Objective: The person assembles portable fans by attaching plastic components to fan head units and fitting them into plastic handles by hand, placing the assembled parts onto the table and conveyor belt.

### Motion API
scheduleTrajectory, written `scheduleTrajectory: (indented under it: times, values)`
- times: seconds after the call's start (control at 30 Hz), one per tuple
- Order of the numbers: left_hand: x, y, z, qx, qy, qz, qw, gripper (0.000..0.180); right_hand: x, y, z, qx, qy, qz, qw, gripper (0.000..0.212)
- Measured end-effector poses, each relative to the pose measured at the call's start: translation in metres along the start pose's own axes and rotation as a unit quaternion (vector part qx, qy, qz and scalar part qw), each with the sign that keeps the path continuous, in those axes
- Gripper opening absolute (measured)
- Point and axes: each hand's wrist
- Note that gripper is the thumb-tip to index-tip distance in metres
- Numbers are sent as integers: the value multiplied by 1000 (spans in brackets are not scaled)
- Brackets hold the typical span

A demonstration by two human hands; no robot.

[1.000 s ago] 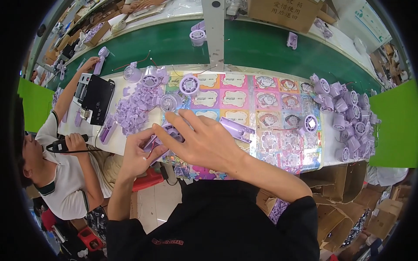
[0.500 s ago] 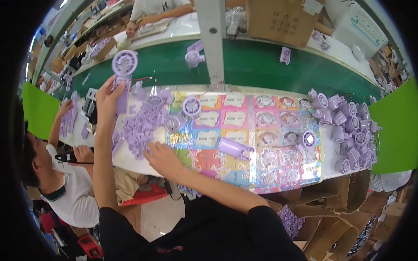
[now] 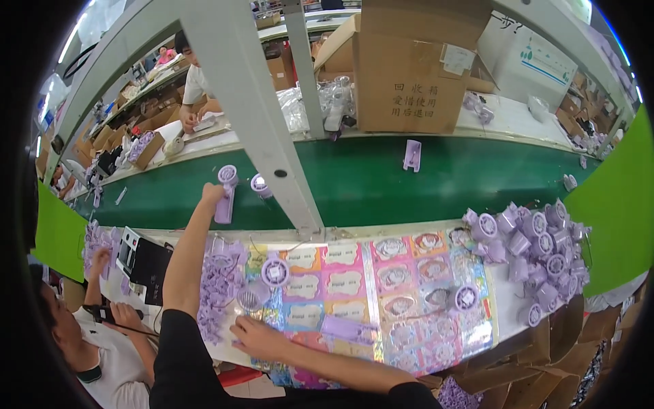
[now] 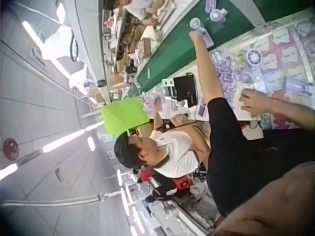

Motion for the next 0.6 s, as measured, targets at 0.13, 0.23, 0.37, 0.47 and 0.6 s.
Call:
scheduleTrajectory:
  times: [0.13,0.23,0.37,0.47,0.6]
  values:
    - [-62,98,-112,-283,190,50,939,57,30,32,-35,-74,-41,-20,996,27]
    - [-49,94,-101,-485,-18,-74,871,61,21,22,-22,-50,-19,20,998,30]
    - [-54,115,-142,-401,-262,-3,878,67,20,26,-23,-49,-7,28,998,31]
    - [-46,151,-180,-382,-111,252,882,67,26,25,-21,-42,-20,29,998,30]
    - [-63,162,-177,-410,-140,218,874,51,23,27,-27,-36,-7,13,999,32]
Point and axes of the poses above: each hand's wrist, its own z-axis towards the middle knuckle, its own x-axis out of the back of the hand, y = z × x, and after that the axes turned 11 degrees about x, right-handed
